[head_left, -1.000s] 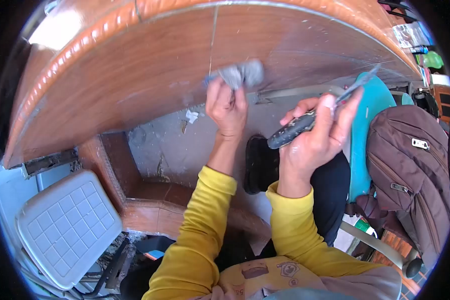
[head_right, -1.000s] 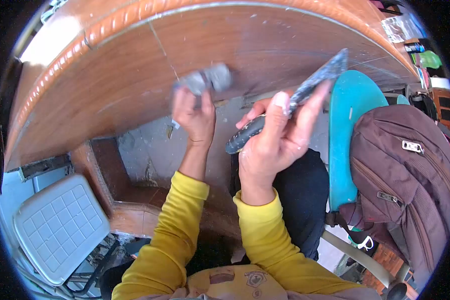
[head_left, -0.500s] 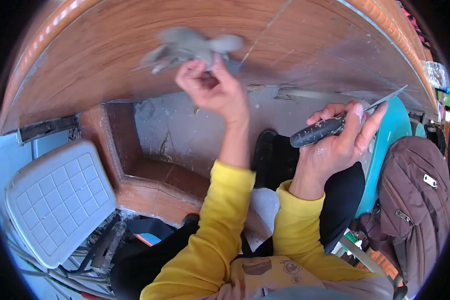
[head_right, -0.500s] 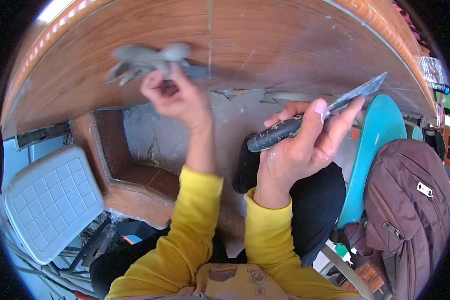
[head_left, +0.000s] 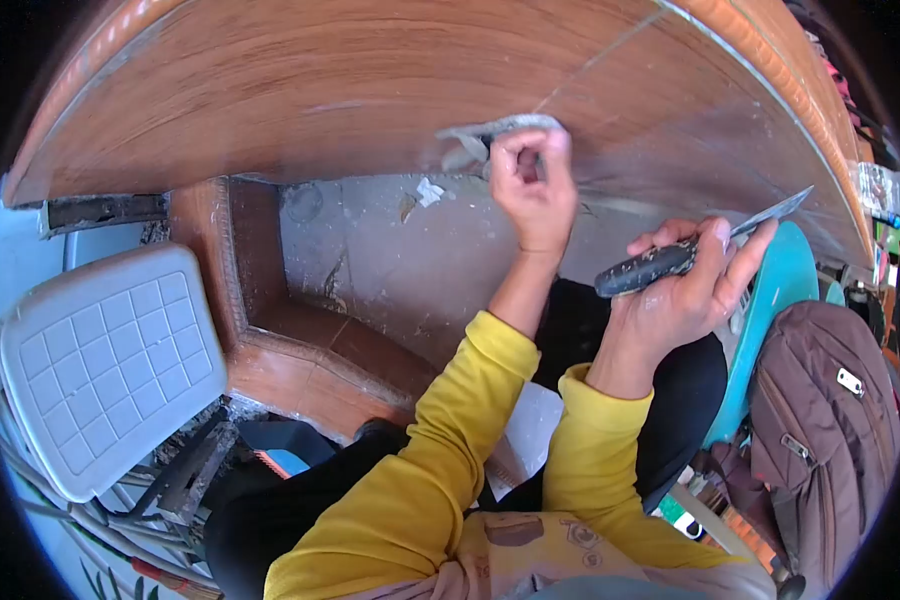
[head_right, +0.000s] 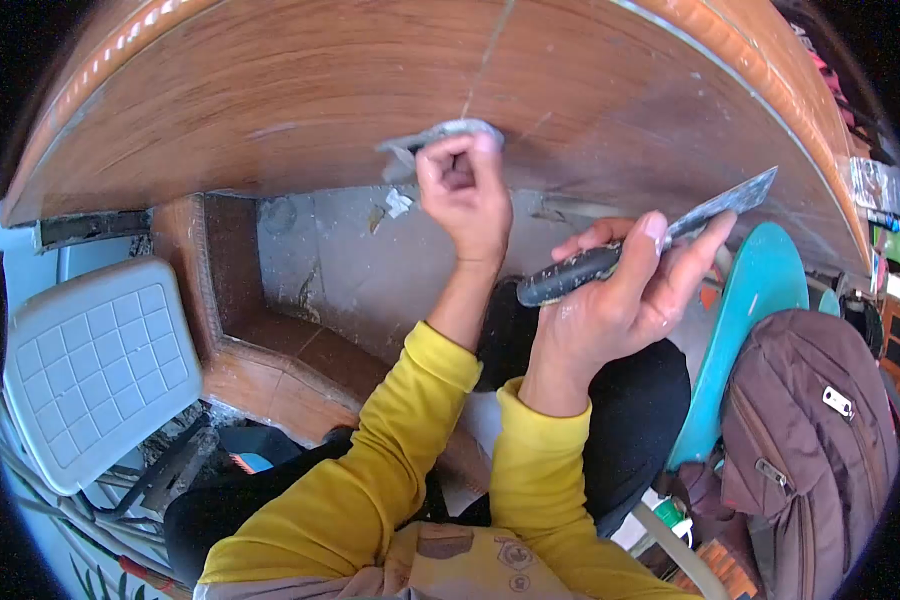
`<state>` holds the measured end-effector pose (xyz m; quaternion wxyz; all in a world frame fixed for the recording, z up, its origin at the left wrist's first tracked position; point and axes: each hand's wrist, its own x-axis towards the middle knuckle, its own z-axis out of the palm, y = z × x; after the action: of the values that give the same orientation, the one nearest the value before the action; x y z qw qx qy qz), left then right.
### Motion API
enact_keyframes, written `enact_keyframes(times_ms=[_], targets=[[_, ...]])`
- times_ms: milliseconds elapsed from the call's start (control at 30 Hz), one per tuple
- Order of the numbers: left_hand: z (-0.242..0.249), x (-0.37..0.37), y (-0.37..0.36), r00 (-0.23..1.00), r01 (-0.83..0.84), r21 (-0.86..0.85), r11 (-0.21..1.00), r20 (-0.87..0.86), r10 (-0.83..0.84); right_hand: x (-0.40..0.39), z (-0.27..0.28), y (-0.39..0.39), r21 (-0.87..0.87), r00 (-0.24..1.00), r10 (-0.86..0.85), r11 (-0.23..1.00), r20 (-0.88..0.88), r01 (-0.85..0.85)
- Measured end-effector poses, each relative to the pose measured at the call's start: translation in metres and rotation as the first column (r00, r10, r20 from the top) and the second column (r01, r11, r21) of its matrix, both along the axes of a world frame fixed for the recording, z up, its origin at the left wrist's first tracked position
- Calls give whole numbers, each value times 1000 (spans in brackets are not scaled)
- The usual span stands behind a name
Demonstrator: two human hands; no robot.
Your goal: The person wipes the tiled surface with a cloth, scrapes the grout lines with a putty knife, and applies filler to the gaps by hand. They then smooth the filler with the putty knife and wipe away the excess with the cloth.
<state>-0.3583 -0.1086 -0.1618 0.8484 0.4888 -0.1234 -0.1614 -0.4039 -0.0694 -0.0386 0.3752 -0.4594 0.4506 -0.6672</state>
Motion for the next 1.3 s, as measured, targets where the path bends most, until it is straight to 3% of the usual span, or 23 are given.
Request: enact_keyframes(times_ms=[100,133,167,233,333,367,433,500,533,567,633,733,767,800,833,867,900,967,1067,1133,1200,1300], targets=[[-34,2,-4,984,-79,-97,992,151,93,-2,-13,0,22,1000,20,1000,23,-21],[-50,3,-5,994,-106,4,994,27,106,-3,-19,-1,44,999,21,999,31,-22],[-65,8,-10,971,-149,-4,989,-189,145,-4,-23,0,62,999,21,998,40,-23],[-84,23,-18,780,-249,11,968,-591,208,-7,-24,3,64,997,42,997,60,-46],[-79,57,-3,500,-127,-287,950,-845,-189,-6,-16,2,38,1000,18,999,11,-19],[-74,64,-1,592,-163,-283,945,-794,-135,-3,-10,4,21,1000,26,999,3,-26],[-4,70,13,732,-230,-263,937,-681,-12,-4,-6,3,7,1000,-4,1000,-30,4],[32,100,34,925,-238,-228,944,-350,149,-4,0,6,-17,1000,1,1000,-23,-1],[32,123,41,936,-348,-132,928,-93,338,-5,2,6,-37,1000,-1,999,-22,0],[28,152,45,860,-472,-70,879,183,476,-7,3,6,-44,999,7,999,-34,-8],[-2,208,47,772,-587,-142,797,198,604,-7,4,6,-58,999,15,998,-47,-17],[1,194,41,798,-597,-179,782,-26,602,-1,1,10,1,999,29,1000,-32,-29],[16,171,36,794,-603,-80,794,38,607,1,1,12,-13,999,21,1000,-35,-21],[3,152,29,804,-581,70,811,204,558,2,1,12,-28,999,21,999,-42,-22],[32,115,20,822,-546,57,836,232,521,2,1,12,-36,998,31,999,-54,-33],[25,90,11,800,-510,76,857,408,440,1,1,12,-51,997,17,998,-80,-21],[32,66,9,831,-374,28,927,454,321,1,1,12,-45,998,8,999,-68,-12],[30,54,3,770,-354,38,935,578,268,-2,0,9,-31,1000,-4,1000,-31,3],[5,94,15,485,-290,-73,954,849,212,-6,3,10,-59,997,33,998,-73,-37],[3,123,36,428,-398,16,917,888,170,-8,2,10,-82,995,29,996,-100,-37],[-3,173,52,311,-585,-41,810,911,270,-11,3,11,-70,994,34,997,-102,-41],[9,245,76,321,-769,-66,636,820,474,-16,9,13,-80,995,59,995,-85,-66]])
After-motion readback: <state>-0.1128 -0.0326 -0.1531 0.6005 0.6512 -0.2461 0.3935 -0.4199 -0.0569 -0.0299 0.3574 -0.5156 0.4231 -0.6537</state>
